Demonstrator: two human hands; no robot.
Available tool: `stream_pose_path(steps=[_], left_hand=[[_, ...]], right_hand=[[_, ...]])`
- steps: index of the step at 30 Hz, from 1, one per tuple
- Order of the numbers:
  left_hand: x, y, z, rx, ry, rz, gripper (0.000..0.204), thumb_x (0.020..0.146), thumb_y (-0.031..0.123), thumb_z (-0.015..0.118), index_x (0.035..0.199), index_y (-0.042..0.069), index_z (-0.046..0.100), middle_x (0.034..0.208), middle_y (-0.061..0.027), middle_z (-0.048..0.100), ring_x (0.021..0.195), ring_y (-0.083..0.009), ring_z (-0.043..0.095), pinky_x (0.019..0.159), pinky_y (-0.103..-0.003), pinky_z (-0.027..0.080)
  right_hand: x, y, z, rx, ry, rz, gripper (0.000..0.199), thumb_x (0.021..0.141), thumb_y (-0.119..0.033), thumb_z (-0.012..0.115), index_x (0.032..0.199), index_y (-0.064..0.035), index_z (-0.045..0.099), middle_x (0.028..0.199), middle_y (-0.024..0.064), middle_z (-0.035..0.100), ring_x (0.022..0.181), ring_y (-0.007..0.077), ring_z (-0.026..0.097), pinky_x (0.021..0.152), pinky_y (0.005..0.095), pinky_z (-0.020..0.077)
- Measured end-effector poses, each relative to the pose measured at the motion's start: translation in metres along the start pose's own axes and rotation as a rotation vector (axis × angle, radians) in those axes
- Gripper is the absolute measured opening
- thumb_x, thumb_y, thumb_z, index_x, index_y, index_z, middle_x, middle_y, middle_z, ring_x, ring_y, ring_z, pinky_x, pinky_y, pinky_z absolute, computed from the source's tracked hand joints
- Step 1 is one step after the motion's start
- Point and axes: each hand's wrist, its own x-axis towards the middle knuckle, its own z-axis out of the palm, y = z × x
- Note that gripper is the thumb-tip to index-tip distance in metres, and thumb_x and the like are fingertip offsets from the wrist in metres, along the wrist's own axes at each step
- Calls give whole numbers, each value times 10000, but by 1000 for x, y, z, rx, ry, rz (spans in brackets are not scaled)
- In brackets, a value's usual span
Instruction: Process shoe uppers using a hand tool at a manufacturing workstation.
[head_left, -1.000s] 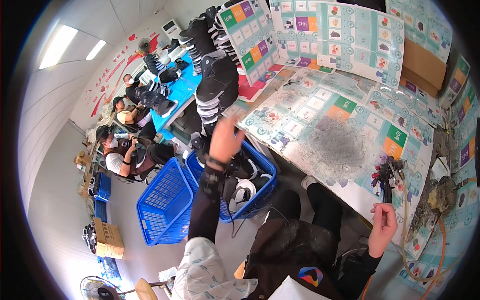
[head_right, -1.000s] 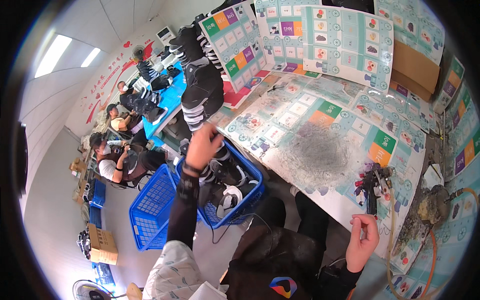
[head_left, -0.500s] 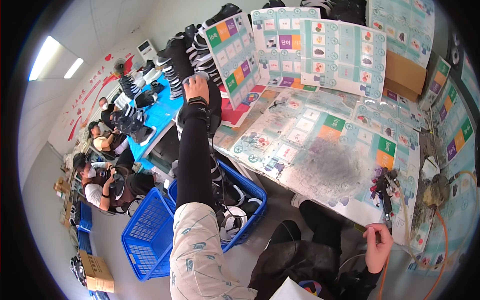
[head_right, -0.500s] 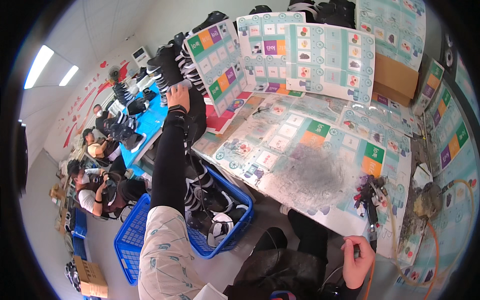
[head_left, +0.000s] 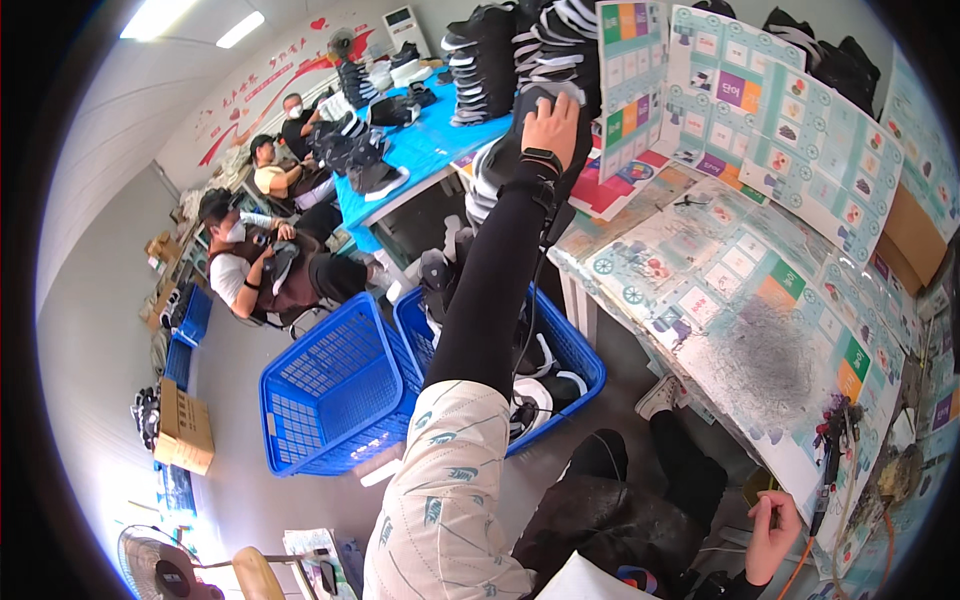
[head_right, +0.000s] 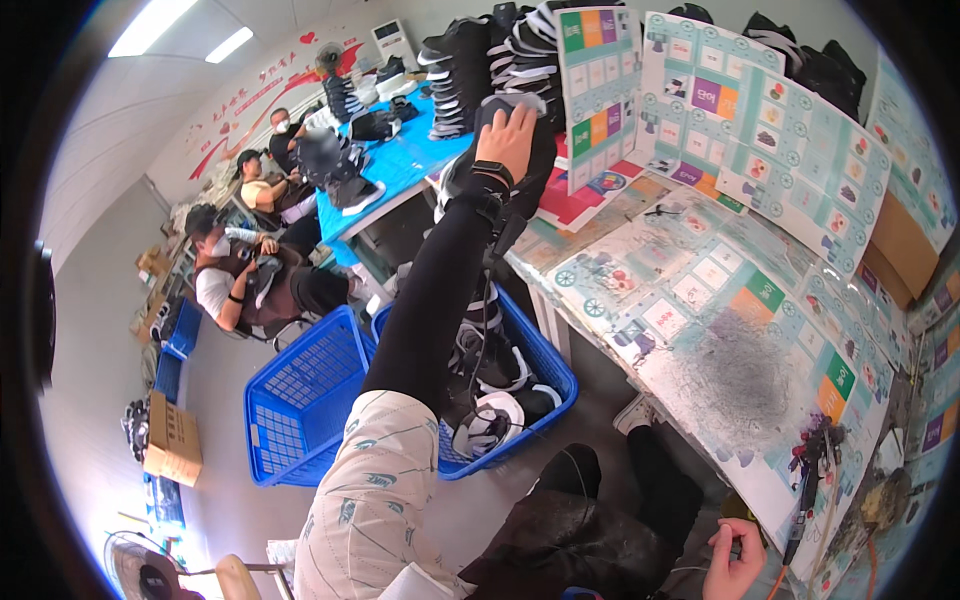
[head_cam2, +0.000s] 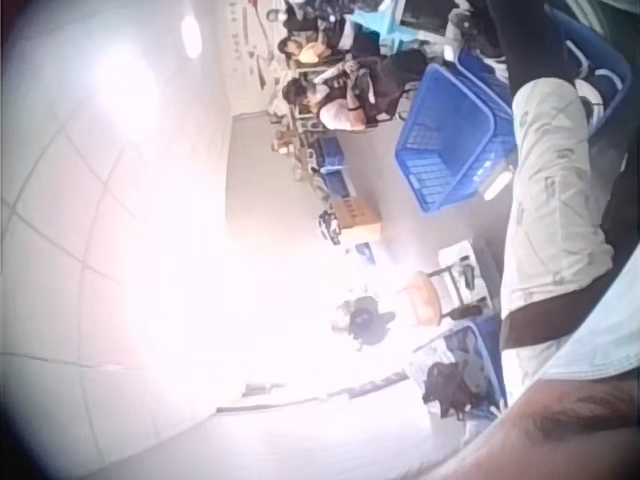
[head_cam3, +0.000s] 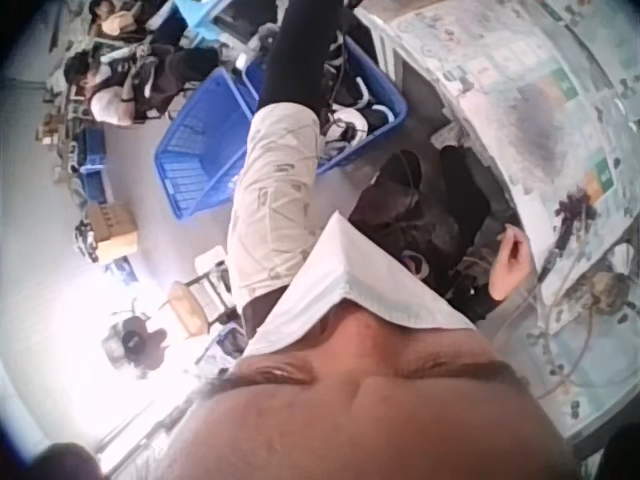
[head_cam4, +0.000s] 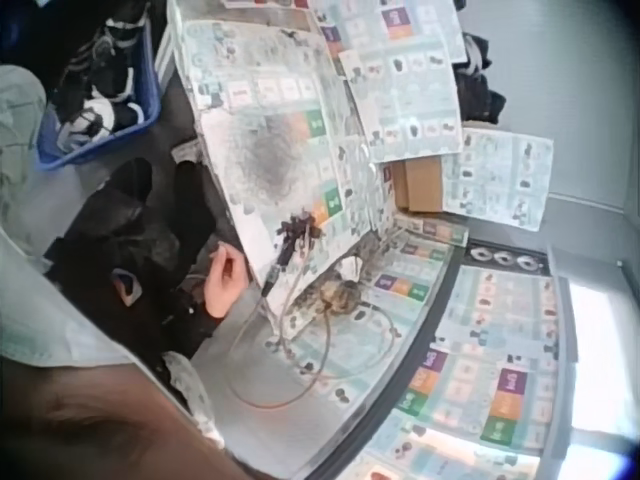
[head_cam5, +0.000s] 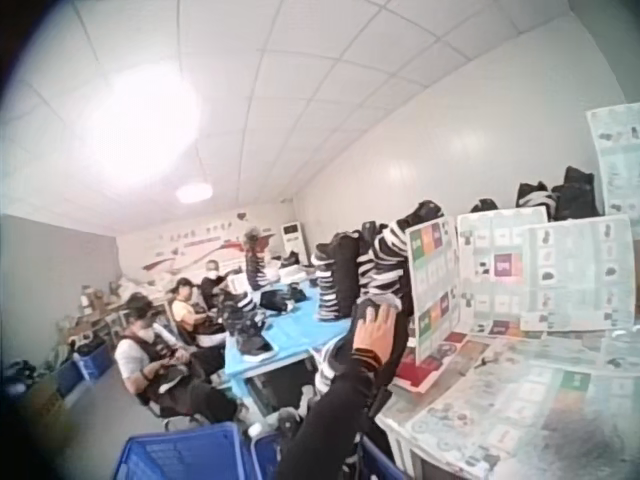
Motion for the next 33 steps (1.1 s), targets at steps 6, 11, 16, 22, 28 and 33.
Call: stream_pose_path(steps=[6,11,16,22,28,33], left_hand=[[-94,-40,-33,-479,347,-370,458,819,121,720,1254,-11,662,1241,-238,683,1152,-439,636,1036,-499,485],[-442,-95,45,-141,-584,-707,780,733,391,837,1348,5,552,1257,-243,681,1072,-472,676,941,-530,554],[-648,54,11,-452,-1250,-741,671,735,394,865,1277,81,622,1249,-211,681,1142,-397,683,974,-481,569],[-663,170,36,-116,-1670,-1191,403,879,283,764,1242,113,736,1313,-133,705,1253,-293,680,1011,-438,571],[-782,141,44,-26,-1736,-1190,780,909,686,650,1387,71,680,1379,-154,694,1294,-344,651,1083,-519,489],[-772,110,35,-173,-1534,-1302,686,929,617,615,1294,48,735,1339,-217,696,1336,-320,624,1137,-438,471]], right_hand=[[-6,-20,1,-117,48,-18,72,1007,-15,618,991,40,661,801,61,636,716,120,578,698,258,453],[-14,-1,7,-79,-9,106,67,1005,-11,622,987,38,663,807,52,623,719,121,578,697,262,447],[-9,7,27,-135,-122,145,41,991,0,634,986,27,665,781,43,605,709,112,575,672,253,434],[-6,-14,54,-352,-192,76,25,962,13,655,953,28,673,766,57,626,688,119,591,644,264,453],[-29,2,38,-361,-198,136,49,967,-10,665,948,35,674,772,65,653,687,119,607,651,270,469],[-30,3,47,-319,-231,161,36,950,8,670,955,39,686,761,74,674,682,123,626,656,273,488]])
